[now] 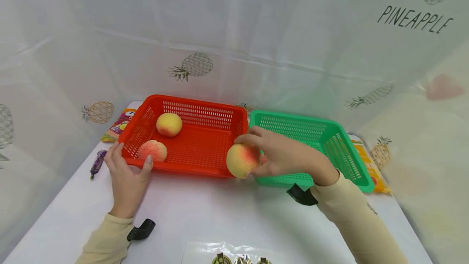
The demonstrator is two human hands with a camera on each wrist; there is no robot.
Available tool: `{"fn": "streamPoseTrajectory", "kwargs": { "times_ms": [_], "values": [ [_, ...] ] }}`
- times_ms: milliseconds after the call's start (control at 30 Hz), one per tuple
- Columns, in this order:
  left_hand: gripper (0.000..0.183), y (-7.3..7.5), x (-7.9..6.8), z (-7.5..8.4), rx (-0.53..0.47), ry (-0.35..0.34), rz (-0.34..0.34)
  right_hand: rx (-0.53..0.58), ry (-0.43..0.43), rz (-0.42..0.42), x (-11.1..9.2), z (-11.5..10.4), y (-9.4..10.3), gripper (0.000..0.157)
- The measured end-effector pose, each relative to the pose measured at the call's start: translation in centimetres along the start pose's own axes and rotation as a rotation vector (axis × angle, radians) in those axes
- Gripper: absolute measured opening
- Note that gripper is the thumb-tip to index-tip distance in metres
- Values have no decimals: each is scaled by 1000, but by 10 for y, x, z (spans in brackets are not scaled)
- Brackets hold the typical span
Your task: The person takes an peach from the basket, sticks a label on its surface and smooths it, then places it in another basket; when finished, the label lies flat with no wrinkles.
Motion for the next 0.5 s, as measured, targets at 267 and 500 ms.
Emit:
{"fn": "streamPoseTrajectory", "kwargs": {
  "times_ms": [267,500],
  "values": [
    [79,1,1,-3,-21,-41,50,-64,100,64,-39,-18,-39,62],
    [79,-1,0,-2,-18,-48,46,-135,65,65,-54,-23,-82,68]
  ]
}}
Point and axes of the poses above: each hand's wrist, its own x-axis towards the middle knuckle, its own y-axis out of the back of the hand, z = x × y, the point moved 5 cm from there along x, towards the middle knuckle, and after that the axes turned 12 degrees about -y, right-handed, at the moved point
